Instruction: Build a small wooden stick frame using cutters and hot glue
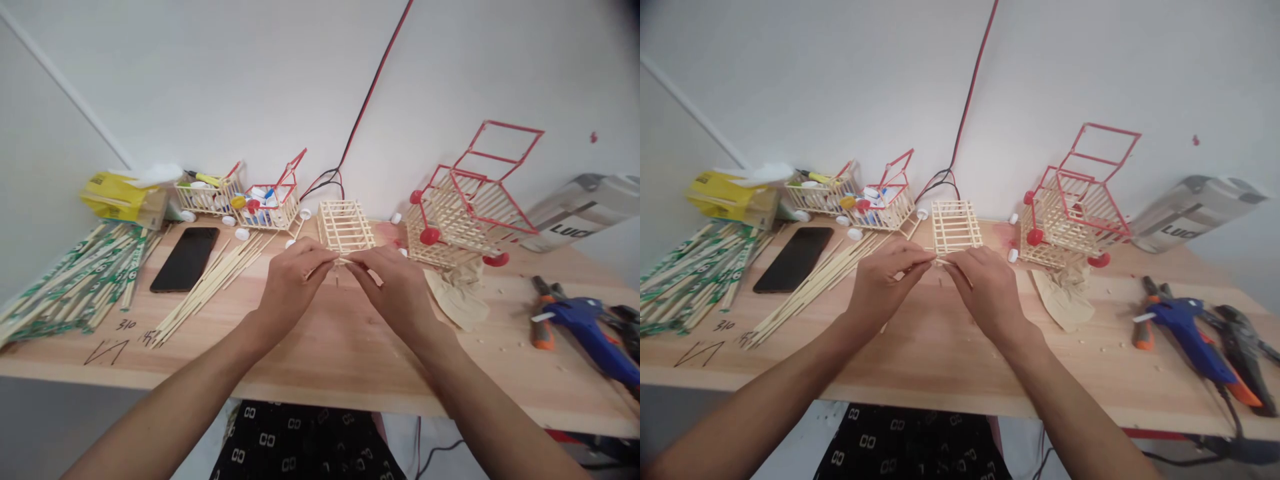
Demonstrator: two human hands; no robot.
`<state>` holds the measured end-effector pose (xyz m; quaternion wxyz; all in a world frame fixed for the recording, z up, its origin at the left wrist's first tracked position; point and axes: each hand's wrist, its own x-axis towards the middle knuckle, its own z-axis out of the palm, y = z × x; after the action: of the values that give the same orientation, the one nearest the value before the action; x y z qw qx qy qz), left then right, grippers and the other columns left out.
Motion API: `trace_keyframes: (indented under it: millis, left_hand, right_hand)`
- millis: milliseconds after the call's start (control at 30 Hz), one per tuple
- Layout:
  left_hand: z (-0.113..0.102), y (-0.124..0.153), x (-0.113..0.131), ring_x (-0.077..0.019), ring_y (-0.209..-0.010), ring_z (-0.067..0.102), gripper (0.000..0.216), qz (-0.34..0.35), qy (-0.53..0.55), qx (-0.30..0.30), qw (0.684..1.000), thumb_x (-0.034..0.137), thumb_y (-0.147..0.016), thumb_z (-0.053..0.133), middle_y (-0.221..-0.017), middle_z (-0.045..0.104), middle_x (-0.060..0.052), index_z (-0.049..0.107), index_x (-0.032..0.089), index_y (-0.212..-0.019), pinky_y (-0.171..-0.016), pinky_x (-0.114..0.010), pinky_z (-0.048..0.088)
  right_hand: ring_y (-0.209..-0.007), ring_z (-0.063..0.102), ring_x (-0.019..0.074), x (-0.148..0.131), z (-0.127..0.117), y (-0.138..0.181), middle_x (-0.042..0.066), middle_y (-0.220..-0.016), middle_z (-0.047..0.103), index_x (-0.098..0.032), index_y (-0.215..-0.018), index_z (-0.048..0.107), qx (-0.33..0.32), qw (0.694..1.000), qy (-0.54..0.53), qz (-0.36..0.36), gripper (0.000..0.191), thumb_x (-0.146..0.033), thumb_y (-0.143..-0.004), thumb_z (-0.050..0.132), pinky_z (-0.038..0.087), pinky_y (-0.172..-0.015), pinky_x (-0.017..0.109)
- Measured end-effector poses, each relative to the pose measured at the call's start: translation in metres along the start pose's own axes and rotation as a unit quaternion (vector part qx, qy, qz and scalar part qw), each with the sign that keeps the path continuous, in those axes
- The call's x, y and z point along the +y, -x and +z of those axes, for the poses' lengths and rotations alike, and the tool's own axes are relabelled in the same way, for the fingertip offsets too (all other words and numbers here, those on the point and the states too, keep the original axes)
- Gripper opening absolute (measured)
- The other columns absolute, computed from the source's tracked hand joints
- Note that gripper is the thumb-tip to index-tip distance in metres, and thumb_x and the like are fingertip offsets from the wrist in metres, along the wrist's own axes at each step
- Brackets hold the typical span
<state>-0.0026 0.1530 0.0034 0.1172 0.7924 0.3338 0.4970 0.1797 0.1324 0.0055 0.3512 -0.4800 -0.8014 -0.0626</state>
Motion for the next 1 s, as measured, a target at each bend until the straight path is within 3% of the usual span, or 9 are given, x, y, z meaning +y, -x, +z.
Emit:
trace_keyframes:
  millis: [733, 1000]
  left_hand:
    - [0.0024, 0.0003, -0.0008, -0.0133, -0.08, 0.061, 0.01, 0.023, -0.028, -0.012, 0.999, 0.013, -0.084, 0.062, -0.085, 0.065, -0.004, 0.066, 0.015, -0.093, -0.07, -0.024, 0.048]
    - [0.0051, 0.0032, -0.0037, -0.0147, -0.083, 0.06, 0.01, 0.052, -0.088, -0.016, 0.995, 0.017, -0.087, 0.059, -0.088, 0.065, -0.004, 0.066, 0.015, -0.093, -0.074, -0.026, 0.047]
  right_hand:
    - [-0.077, 0.058, 0.019, 0.0012, 0.0059, 0.0048, 0.004, -0.082, 0.069, -0.019, -0.093, 0.067, 0.017, 1.0, -0.008, -0.001, 0.014, -0.024, -0.09, 0.055, 0.042, -0.07, 0.031]
    - [-0.077, 0.058, 0.0194, -0.0017, 0.0082, 0.0049, 0.005, -0.083, 0.069, -0.017, -0.095, 0.067, 0.01, 1.0, -0.012, -0.006, 0.016, -0.025, -0.091, 0.054, 0.043, -0.072, 0.032]
